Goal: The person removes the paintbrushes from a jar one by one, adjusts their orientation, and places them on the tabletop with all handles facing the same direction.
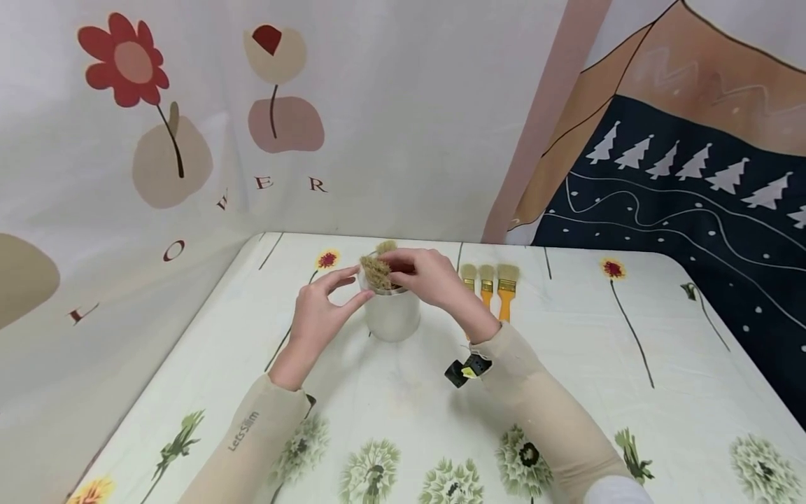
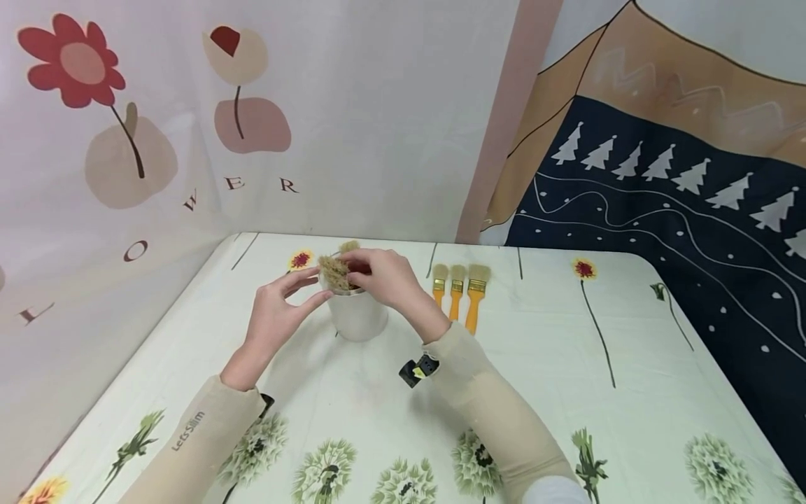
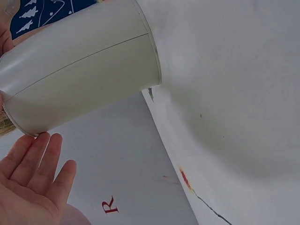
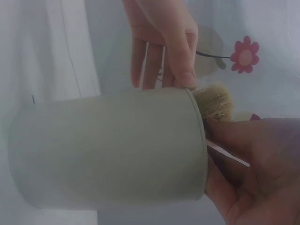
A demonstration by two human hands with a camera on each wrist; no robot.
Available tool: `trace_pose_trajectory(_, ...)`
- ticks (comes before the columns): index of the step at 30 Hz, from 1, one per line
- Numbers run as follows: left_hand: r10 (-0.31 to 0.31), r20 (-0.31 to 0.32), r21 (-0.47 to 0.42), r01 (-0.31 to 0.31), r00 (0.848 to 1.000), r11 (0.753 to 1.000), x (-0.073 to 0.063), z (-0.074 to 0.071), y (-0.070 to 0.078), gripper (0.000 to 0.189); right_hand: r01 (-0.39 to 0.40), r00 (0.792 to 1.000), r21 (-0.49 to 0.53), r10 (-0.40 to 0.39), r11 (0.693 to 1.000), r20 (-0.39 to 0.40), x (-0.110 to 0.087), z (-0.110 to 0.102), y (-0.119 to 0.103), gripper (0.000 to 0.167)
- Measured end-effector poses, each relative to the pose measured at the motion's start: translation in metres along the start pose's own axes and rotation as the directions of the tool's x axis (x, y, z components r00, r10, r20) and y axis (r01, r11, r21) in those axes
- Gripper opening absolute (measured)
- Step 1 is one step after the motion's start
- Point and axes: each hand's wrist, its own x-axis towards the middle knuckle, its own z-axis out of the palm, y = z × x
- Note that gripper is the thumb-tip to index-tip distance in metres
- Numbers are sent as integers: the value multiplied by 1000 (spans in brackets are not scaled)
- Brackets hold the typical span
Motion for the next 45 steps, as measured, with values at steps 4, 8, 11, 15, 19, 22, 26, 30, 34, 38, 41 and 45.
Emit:
trace_pose_trajectory(4,15,-7,6,-15,1000,1000,1,0,-1,51,10,1000,-88,-10,996,2,3,0,-2,42)
trace_pose_trajectory(8,23,-12,12,-23,1000,1000,2,0,-1,50,29,999,-143,-23,989,42,4,-2,-5,47)
trace_pose_trajectory(11,15,-7,4,-15,1000,1000,1,0,0,50,49,997,-177,-36,983,73,3,-3,-7,47)
trace_pose_trajectory(15,17,-9,-7,-17,1000,1000,0,0,-1,51,78,995,-182,-66,980,71,2,-2,-4,43)
trace_pose_trajectory(19,19,-14,-8,-19,1000,1000,0,0,-1,51,81,995,-150,-72,985,64,3,-3,-1,39)
trace_pose_trajectory(22,15,-17,-9,-15,1000,1000,1,0,-1,50,74,994,-124,-64,990,87,4,-4,0,39)
trace_pose_trajectory(26,14,-23,-14,-15,1000,1000,1,0,-1,50,85,991,-72,-77,994,111,4,-6,2,41)
trace_pose_trajectory(30,22,-25,-6,-22,999,1000,1,1,-1,49,107,988,-27,-103,994,115,4,-8,6,50)
trace_pose_trajectory(34,21,-29,-2,-21,999,1000,1,1,-2,49,117,986,26,-120,993,117,4,-7,7,56)
trace_pose_trajectory(38,16,-24,-10,-17,1000,1000,0,0,-2,50,103,990,52,-107,993,95,4,-7,9,45)
trace_pose_trajectory(41,10,-16,-15,-10,1000,1000,1,0,-1,51,111,991,56,-115,992,66,4,-6,11,39)
trace_pose_trajectory(45,0,-13,-11,0,1000,1000,1,0,-1,51,148,988,101,-151,984,17,3,-5,13,36)
